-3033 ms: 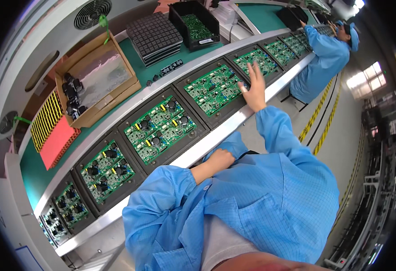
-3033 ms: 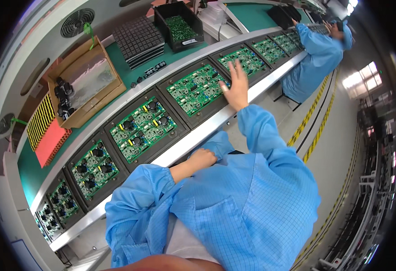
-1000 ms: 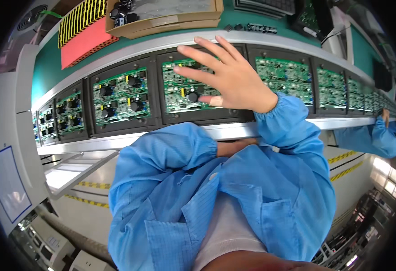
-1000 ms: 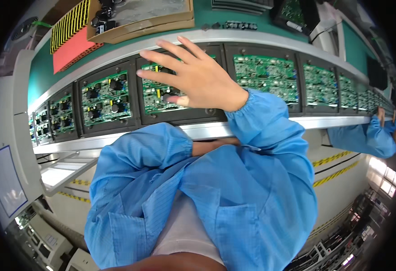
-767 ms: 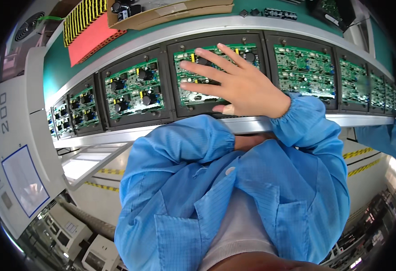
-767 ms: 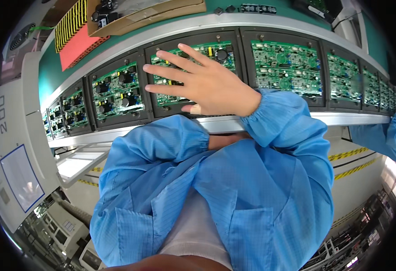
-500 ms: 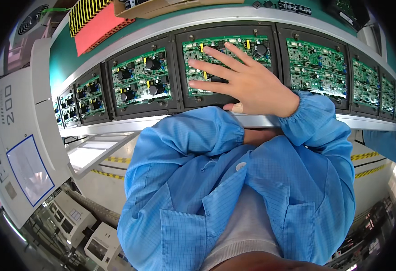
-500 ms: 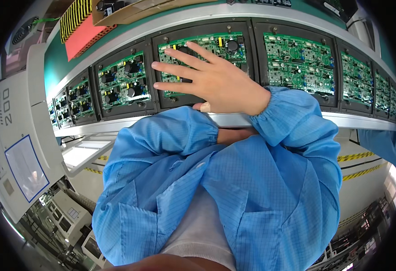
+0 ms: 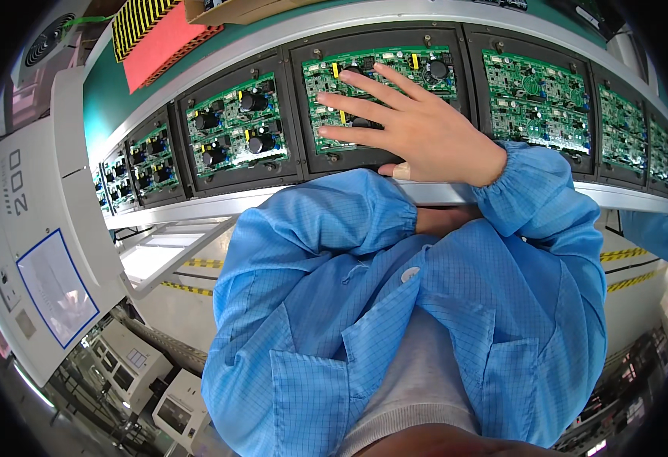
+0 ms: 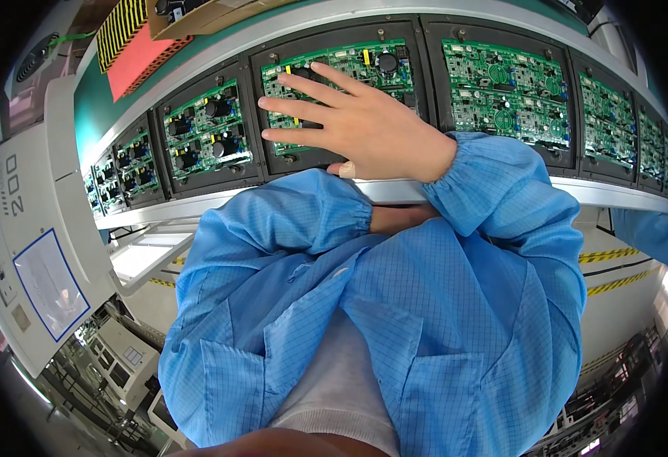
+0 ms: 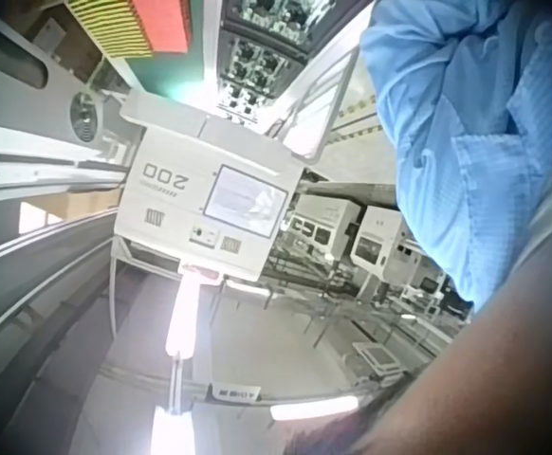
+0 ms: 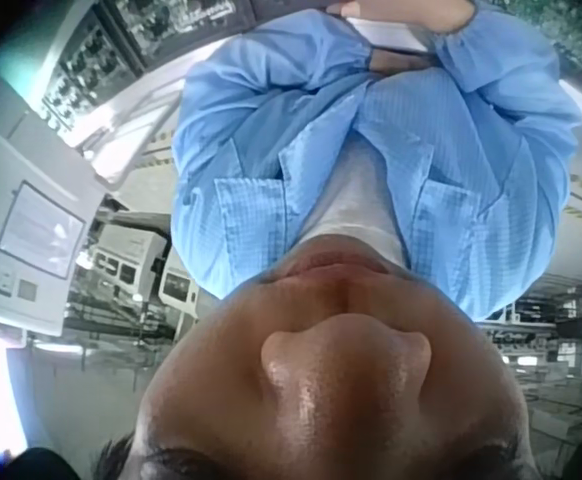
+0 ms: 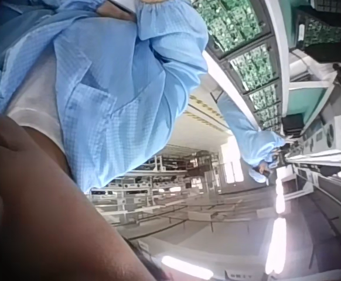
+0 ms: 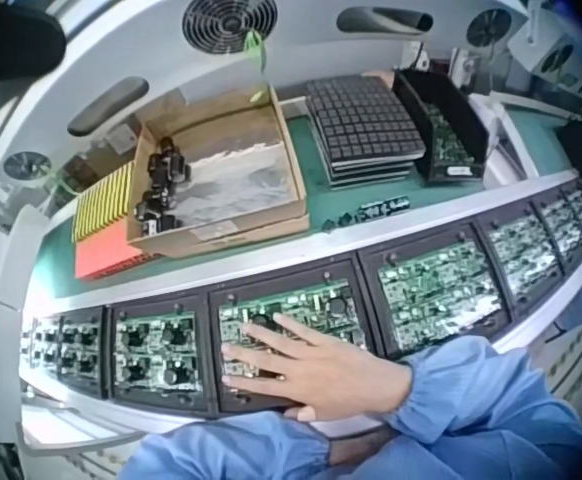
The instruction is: The recorder is manually placing electronic components into designated slots on several printed circuit boards as they move along an assembly line.
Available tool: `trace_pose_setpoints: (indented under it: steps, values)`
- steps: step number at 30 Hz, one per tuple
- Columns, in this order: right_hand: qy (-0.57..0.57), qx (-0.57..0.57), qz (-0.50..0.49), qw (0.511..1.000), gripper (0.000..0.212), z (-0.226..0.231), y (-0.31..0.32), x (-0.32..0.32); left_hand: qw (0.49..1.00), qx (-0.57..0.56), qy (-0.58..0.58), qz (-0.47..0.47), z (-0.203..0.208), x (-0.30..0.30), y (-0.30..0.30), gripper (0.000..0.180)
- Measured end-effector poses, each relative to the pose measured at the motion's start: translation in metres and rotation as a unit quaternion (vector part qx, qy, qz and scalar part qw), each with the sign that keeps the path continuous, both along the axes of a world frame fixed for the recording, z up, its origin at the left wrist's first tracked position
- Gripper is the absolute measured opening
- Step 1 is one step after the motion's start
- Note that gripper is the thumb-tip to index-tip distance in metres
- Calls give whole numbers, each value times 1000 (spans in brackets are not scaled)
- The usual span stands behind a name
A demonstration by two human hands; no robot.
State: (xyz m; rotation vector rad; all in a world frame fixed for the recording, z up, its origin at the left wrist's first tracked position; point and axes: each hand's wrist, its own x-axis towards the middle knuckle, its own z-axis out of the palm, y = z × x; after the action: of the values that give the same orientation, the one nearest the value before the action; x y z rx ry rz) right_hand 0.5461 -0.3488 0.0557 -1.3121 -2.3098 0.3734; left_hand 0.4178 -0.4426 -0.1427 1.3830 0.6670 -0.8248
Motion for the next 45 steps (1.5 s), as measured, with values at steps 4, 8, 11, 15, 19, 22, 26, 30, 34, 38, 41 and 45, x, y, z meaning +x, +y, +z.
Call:
trace_pose_setpoints:
  steps: [4, 8, 11, 15, 19, 22, 26, 30, 34, 38, 41, 45]
  values:
    - [-3, 12, -7, 1000, 97, 1, -2, 2, 998, -34, 24, 44, 6, 4, -2, 25]
    - [0, 16, 10, 1000, 87, 1, -3, 6, 992, -65, 47, 94, 16, 3, -1, 25]
    - [4, 27, 9, 1000, 82, 2, -3, 10, 986, -88, 57, 128, 23, 12, -1, 25]
    - [-11, 32, 14, 999, 70, 2, -5, 17, 980, -124, 20, 153, 48, 24, 9, 25]
    - [-1, -45, -25, 999, 55, 42, -29, 59, 971, -162, -83, 155, 90, 17, 32, 25]
    - [-22, 9, -118, 993, 41, 86, -35, 107, 956, -200, -124, 178, 102, 15, 29, 25]
    - [-82, 137, -284, 945, 35, 107, -11, 190, 932, -268, -147, 196, 112, 27, 21, 25]
    - [-105, 204, -392, 891, 40, 76, 15, 255, 935, -290, -132, 159, 134, 26, 42, 32]
    - [-103, 222, -365, 898, 41, 20, 21, 292, 941, -267, -177, 110, 125, 24, 41, 29]
    - [-117, 280, -371, 878, 37, 10, 28, 293, 942, -273, -161, 111, 120, 26, 41, 28]
    - [-64, 267, -354, 894, 29, 30, 30, 268, 942, -274, -158, 114, 119, 33, 34, 28]
    - [-29, 266, -365, 892, 34, 36, -3, 278, 942, -277, -161, 98, 113, 30, 38, 28]
